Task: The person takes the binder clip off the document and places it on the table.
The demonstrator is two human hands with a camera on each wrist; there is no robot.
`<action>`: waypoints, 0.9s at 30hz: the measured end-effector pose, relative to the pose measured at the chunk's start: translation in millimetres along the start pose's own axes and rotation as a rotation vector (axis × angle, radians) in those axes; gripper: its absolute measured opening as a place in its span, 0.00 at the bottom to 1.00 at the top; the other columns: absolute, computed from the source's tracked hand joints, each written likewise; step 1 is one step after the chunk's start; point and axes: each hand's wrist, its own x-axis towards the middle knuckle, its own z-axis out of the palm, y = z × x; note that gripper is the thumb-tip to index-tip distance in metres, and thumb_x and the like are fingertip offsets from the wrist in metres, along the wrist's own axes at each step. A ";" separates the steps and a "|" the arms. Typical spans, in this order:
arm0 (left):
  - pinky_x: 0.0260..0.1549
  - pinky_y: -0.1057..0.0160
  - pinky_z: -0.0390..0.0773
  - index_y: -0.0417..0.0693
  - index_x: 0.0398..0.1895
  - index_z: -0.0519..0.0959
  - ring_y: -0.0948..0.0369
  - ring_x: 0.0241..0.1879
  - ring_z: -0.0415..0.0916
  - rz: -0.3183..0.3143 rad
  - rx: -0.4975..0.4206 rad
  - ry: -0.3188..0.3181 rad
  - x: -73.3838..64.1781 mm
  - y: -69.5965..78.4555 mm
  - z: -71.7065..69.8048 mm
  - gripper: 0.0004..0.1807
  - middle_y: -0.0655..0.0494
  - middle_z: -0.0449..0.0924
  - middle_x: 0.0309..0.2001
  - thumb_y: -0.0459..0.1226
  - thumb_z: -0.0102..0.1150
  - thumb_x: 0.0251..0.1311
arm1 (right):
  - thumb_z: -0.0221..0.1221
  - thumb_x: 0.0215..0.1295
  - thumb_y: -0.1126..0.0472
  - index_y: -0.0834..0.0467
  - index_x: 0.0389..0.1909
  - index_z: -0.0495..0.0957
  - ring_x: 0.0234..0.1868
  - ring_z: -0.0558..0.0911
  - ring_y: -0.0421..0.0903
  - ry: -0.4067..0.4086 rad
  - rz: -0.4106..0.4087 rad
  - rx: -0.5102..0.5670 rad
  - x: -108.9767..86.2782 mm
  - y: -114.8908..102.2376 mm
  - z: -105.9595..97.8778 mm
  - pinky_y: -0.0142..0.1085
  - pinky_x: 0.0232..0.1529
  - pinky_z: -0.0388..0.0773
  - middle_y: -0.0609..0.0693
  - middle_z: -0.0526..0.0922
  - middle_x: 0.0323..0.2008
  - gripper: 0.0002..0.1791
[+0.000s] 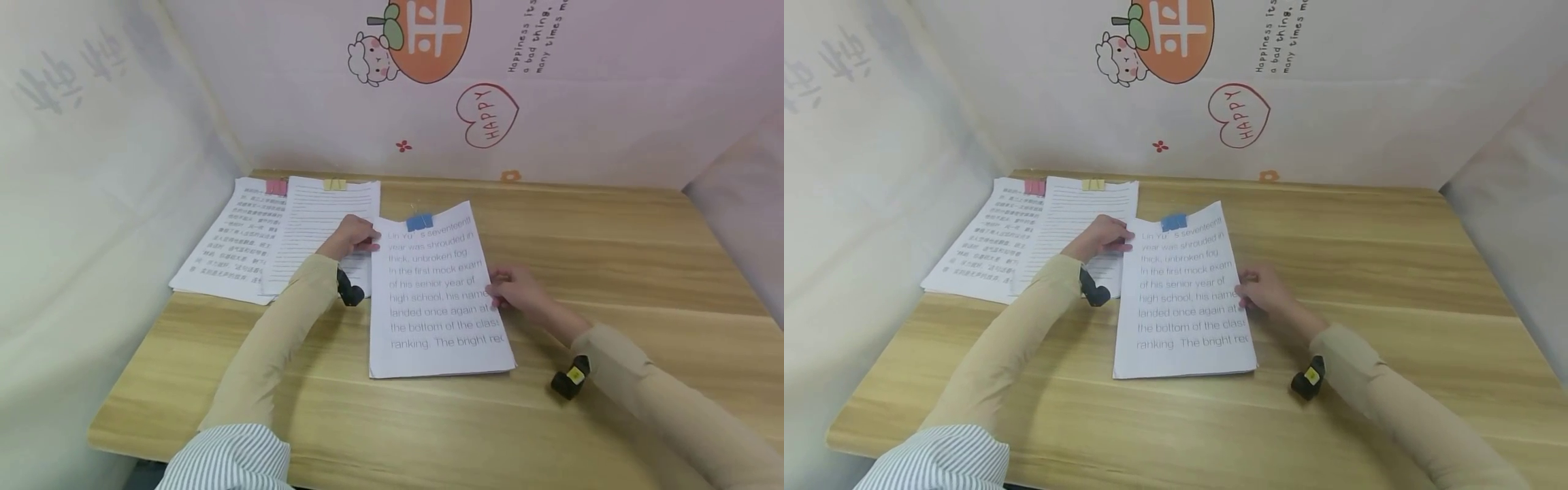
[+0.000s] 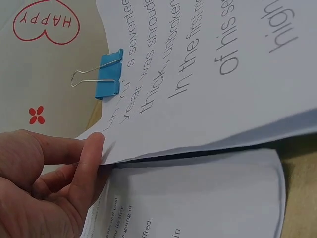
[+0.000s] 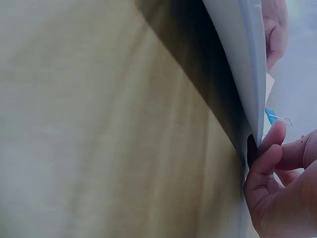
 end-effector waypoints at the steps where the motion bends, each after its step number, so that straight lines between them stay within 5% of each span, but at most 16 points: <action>1: 0.22 0.74 0.79 0.37 0.63 0.67 0.65 0.22 0.74 -0.004 0.005 -0.002 -0.2 0.1 0.6 0.26 0.45 0.73 0.48 0.27 0.57 0.60 | 0.51 0.66 0.66 0.68 0.60 0.66 0.26 0.76 0.40 -0.004 0.000 0.005 -1.6 1.6 0.3 0.31 0.29 0.73 0.48 0.79 0.27 0.22; 9: 0.25 0.73 0.80 0.41 0.67 0.62 0.63 0.27 0.76 -0.008 0.034 -0.028 -5.9 2.3 7.8 0.30 0.42 0.71 0.59 0.29 0.56 0.61 | 0.52 0.67 0.65 0.68 0.59 0.66 0.26 0.77 0.41 -0.014 0.001 0.027 -13.9 10.0 -0.9 0.31 0.30 0.73 0.47 0.78 0.25 0.21; 17: 0.40 0.68 0.82 0.44 0.71 0.58 0.53 0.49 0.79 0.035 0.005 -0.033 -5.1 -3.2 16.4 0.33 0.43 0.63 0.66 0.27 0.53 0.62 | 0.52 0.66 0.65 0.67 0.64 0.61 0.28 0.78 0.42 -0.011 0.013 0.026 -20.1 15.5 -2.6 0.32 0.32 0.74 0.49 0.80 0.30 0.26; 27: 0.39 0.69 0.82 0.43 0.71 0.57 0.56 0.41 0.81 0.064 -0.011 -0.027 -13.3 -4.4 20.0 0.33 0.43 0.63 0.67 0.26 0.52 0.62 | 0.52 0.66 0.66 0.69 0.62 0.63 0.27 0.78 0.41 -0.048 -0.005 0.075 -23.0 16.8 -6.0 0.32 0.31 0.75 0.50 0.82 0.33 0.24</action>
